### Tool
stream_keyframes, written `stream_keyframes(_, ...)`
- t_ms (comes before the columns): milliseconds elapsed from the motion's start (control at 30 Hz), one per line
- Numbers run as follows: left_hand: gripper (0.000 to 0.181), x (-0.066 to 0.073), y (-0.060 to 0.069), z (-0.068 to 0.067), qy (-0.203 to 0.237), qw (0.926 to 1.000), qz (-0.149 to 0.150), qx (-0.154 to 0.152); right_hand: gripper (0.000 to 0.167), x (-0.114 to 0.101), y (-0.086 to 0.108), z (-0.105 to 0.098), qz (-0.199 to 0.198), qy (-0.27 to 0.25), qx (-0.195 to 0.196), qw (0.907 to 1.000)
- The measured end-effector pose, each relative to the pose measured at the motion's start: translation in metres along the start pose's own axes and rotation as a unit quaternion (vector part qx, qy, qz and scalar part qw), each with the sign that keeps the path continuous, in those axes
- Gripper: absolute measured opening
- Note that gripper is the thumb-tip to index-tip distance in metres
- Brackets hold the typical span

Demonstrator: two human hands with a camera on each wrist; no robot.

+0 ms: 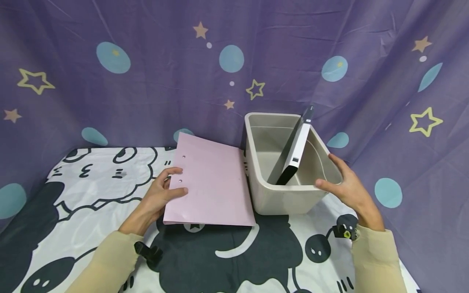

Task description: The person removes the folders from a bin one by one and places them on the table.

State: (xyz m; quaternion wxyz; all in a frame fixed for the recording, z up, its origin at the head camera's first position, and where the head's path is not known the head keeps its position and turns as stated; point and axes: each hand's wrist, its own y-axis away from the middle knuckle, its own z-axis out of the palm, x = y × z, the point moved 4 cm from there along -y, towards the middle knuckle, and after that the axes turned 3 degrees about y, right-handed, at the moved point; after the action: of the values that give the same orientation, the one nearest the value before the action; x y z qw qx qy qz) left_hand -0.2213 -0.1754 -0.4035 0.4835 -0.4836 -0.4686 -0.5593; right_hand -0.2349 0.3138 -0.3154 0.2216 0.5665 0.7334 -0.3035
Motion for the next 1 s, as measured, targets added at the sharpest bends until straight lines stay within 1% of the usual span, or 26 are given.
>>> stream_keyframes(133,0.070,-0.0017,-0.0005,0.0017,0.002,1.0000,-0.001,-0.001,0.094,-0.0005,0.0002,-0.0011,-0.002,0.000,0.000,1.0000)
stream_keyframes(367,0.072,-0.0027,0.0007,0.0036,-0.007,1.0000,-0.005,-0.002,0.094,-0.0012,-0.0006,-0.0019,0.005,0.000,-0.002,1.0000)
stream_keyframes(800,0.071,-0.0031,0.0008,0.0053,0.000,1.0000,-0.004,-0.005,0.093,0.0026,0.0001,0.0010,-0.010,0.005,0.001,0.9999)
stream_keyframes(1000,0.072,-0.0033,0.0016,0.0052,0.000,1.0000,-0.002,-0.002,0.093,0.0024,-0.0009,0.0004,-0.010,0.004,0.002,0.9999)
